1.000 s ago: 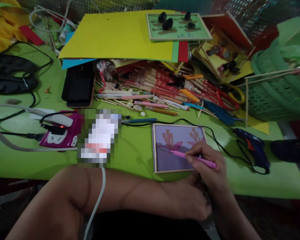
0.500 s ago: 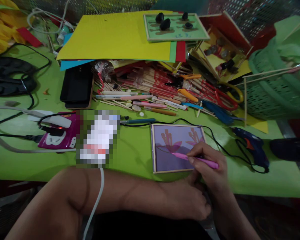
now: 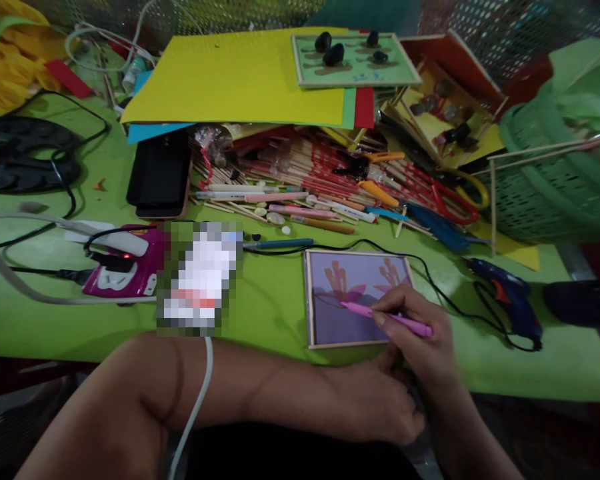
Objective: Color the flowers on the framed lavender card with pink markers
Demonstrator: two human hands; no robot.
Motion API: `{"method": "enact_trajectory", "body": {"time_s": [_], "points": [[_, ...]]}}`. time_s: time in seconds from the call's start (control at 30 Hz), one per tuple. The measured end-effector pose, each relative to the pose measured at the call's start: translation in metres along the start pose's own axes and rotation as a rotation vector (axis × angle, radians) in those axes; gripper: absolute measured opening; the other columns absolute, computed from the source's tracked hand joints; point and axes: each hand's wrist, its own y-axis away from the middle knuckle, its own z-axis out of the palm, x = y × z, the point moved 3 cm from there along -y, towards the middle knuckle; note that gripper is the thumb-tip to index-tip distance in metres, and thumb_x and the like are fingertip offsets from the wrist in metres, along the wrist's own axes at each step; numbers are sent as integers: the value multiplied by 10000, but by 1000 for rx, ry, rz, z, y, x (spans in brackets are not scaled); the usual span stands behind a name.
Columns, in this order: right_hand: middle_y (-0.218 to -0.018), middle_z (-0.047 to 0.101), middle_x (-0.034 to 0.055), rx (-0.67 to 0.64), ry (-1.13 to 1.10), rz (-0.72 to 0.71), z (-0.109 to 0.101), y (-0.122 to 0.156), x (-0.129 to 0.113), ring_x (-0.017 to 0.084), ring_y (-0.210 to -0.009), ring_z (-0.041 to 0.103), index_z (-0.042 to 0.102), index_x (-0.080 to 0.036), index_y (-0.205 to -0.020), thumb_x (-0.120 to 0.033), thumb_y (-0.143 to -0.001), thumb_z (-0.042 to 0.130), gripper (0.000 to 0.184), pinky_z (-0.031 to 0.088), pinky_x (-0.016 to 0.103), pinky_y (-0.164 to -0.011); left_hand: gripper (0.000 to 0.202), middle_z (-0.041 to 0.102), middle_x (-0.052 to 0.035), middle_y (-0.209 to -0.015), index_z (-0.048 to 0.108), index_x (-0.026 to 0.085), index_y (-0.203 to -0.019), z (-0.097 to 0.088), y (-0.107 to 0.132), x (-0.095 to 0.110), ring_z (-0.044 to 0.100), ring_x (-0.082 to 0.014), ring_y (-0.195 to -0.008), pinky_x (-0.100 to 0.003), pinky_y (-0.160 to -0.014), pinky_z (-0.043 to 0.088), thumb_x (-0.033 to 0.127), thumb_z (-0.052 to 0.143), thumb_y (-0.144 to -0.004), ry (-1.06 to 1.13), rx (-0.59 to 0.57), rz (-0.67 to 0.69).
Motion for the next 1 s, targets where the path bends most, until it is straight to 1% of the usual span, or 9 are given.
{"method": "enact_trajectory", "body": {"time_s": [0.1,0.2,0.33,0.47,0.5,0.6,0.7,0.87,1.0], "points": [[-692,613,-25,-16,11,-13,1,-1,-1,126,-580,549,697,-228,-812,-201,-878,674,75,408,257,-527,114,633,-31,-688,749,219,-810,-1,0,0,683,-287,-911,-547,-941,457,164,660,-854,-6,-1,-7],[-703,630,-20,-23,24,-32,2,-2,-3,128,-588,567,703,-224,-826,-214,-881,684,59,417,253,-528,106,638,-30,-680,755,209,-819,1,-1,0,688,-283,-896,-520,-910,466,152,667,-838,12,-10,17],[-735,663,-15,-49,24,-46,4,-3,-6,132,-609,601,710,-225,-856,-215,-884,694,33,446,248,-549,108,641,-32,-683,759,195,-835,4,-1,0,690,-274,-891,-512,-922,466,143,666,-824,51,-26,26],[-776,701,5,-84,35,-29,6,-3,-4,153,-649,640,721,-220,-885,-236,-888,705,23,478,257,-570,104,638,-33,-676,761,187,-858,9,-2,0,671,-261,-822,-511,-878,477,149,674,-814,98,-64,48],[-784,708,9,-91,37,-29,6,-3,-4,158,-661,649,724,-220,-893,-241,-889,707,27,486,260,-578,105,642,-33,-677,761,185,-860,10,-2,0,666,-256,-806,-508,-874,479,146,675,-813,106,-65,53],[-800,715,11,-97,38,-40,6,-3,-4,164,-689,663,725,-226,-902,-245,-895,704,30,503,263,-607,99,656,-44,-689,763,186,-849,8,-1,0,675,-263,-838,-498,-869,486,150,679,-812,92,-40,48],[-765,689,3,-79,46,-37,5,-2,-5,155,-657,638,716,-226,-875,-240,-899,688,39,484,262,-590,94,647,-46,-683,768,203,-822,5,-1,-1,685,-273,-863,-492,-844,493,160,685,-810,62,-28,37],[-703,635,-18,-24,43,-37,2,-1,-3,135,-593,577,688,-225,-814,-222,-888,678,75,434,254,-542,123,633,-41,-670,789,229,-844,0,1,0,692,-296,-915,-540,-910,479,181,678,-823,1,-2,34],[-697,620,-26,-17,36,-36,1,0,-1,126,-586,563,687,-226,-811,-212,-889,680,80,409,249,-526,126,652,-33,-688,793,236,-867,-1,0,-1,699,-287,-916,-541,-919,483,185,687,-823,-13,-19,33]]}}
